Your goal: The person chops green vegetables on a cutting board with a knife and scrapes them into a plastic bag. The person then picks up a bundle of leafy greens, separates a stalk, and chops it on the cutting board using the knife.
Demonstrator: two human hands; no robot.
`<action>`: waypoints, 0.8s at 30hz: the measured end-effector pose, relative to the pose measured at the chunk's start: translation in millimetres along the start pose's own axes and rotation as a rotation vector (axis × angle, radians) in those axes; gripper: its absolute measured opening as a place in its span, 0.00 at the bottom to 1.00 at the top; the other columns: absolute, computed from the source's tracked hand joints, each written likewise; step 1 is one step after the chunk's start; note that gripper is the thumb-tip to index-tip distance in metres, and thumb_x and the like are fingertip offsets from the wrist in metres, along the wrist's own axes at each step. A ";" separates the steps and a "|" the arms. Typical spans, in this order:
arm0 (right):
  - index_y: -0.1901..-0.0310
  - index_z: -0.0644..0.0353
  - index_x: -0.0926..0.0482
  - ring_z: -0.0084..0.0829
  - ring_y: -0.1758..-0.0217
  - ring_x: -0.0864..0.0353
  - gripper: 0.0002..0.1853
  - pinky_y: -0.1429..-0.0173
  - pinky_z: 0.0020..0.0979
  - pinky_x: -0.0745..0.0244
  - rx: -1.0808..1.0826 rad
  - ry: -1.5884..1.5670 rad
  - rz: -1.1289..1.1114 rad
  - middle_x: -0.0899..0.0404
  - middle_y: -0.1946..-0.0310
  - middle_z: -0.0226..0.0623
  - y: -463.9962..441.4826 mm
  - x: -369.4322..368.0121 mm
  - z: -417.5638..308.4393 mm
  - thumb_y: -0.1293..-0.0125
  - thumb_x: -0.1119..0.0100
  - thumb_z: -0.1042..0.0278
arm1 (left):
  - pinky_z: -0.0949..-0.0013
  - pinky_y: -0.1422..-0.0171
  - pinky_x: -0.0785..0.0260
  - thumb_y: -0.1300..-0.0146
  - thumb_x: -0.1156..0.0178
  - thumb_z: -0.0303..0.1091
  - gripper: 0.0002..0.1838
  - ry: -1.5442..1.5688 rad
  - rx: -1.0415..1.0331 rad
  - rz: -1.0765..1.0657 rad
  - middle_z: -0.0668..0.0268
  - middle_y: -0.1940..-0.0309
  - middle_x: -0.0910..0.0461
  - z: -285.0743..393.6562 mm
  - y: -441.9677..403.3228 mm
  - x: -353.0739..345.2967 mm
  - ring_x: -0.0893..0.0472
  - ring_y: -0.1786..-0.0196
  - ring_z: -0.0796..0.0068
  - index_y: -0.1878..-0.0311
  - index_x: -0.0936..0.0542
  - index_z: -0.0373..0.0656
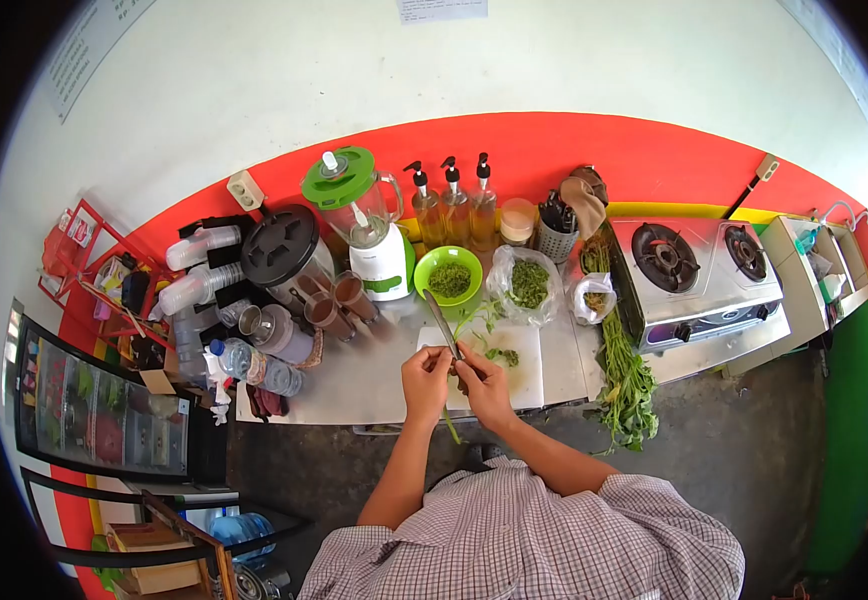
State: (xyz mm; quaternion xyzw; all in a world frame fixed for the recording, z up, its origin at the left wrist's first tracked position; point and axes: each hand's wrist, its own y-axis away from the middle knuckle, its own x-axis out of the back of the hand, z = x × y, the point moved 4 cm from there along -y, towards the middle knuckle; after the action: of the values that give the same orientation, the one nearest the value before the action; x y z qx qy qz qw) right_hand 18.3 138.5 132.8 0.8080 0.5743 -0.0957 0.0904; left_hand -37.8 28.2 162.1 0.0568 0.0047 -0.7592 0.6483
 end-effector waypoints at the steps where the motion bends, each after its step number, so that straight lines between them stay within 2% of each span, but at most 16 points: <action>1: 0.28 0.61 0.26 0.15 0.68 0.30 0.24 0.64 0.22 0.30 -0.014 0.000 0.005 0.19 0.64 0.27 1.1 1.1 3.5 0.24 0.43 0.72 | 0.74 0.59 0.25 0.28 0.37 0.27 0.08 -0.002 0.009 -0.002 0.65 0.68 0.16 -4.4 0.6 0.0 0.18 0.66 0.80 0.60 0.17 0.29; 14: 0.27 0.58 0.28 0.17 0.74 0.28 0.24 0.70 0.23 0.31 -0.146 0.077 0.135 0.21 0.67 0.30 -11.2 48.4 49.9 0.23 0.45 0.70 | 0.74 0.56 0.28 0.27 0.37 0.30 0.08 -0.119 0.066 0.092 0.66 0.66 0.15 -79.7 -7.5 20.6 0.19 0.63 0.80 0.55 0.18 0.33; 19: 0.27 0.59 0.27 0.17 0.77 0.29 0.24 0.72 0.24 0.31 -0.258 0.037 0.140 0.20 0.68 0.31 4.7 71.6 65.4 0.22 0.47 0.70 | 0.75 0.56 0.29 0.26 0.38 0.29 0.09 -0.110 0.107 0.148 0.66 0.65 0.17 -69.4 -6.7 41.8 0.20 0.62 0.80 0.51 0.18 0.31; 20: 0.27 0.60 0.27 0.17 0.77 0.29 0.23 0.72 0.24 0.31 -0.253 0.038 0.147 0.20 0.69 0.30 7.1 76.3 66.7 0.22 0.48 0.69 | 0.76 0.57 0.30 0.26 0.39 0.29 0.11 -0.119 0.111 0.115 0.67 0.66 0.18 -64.4 -4.8 45.0 0.22 0.64 0.82 0.48 0.18 0.31; 24: 0.28 0.62 0.27 0.17 0.77 0.29 0.23 0.73 0.23 0.32 -0.254 0.088 0.152 0.20 0.68 0.30 11.6 86.9 53.8 0.22 0.48 0.69 | 0.77 0.58 0.31 0.25 0.40 0.31 0.12 -0.042 0.191 0.049 0.69 0.66 0.19 -63.2 -2.6 52.3 0.24 0.65 0.83 0.46 0.17 0.32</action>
State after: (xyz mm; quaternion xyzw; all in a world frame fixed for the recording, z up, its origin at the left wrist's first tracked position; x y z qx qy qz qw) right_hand 54.5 200.1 58.9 0.8347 0.5222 0.0205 0.1738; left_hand -43.3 -17.7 94.4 0.1024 -0.0826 -0.7411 0.6584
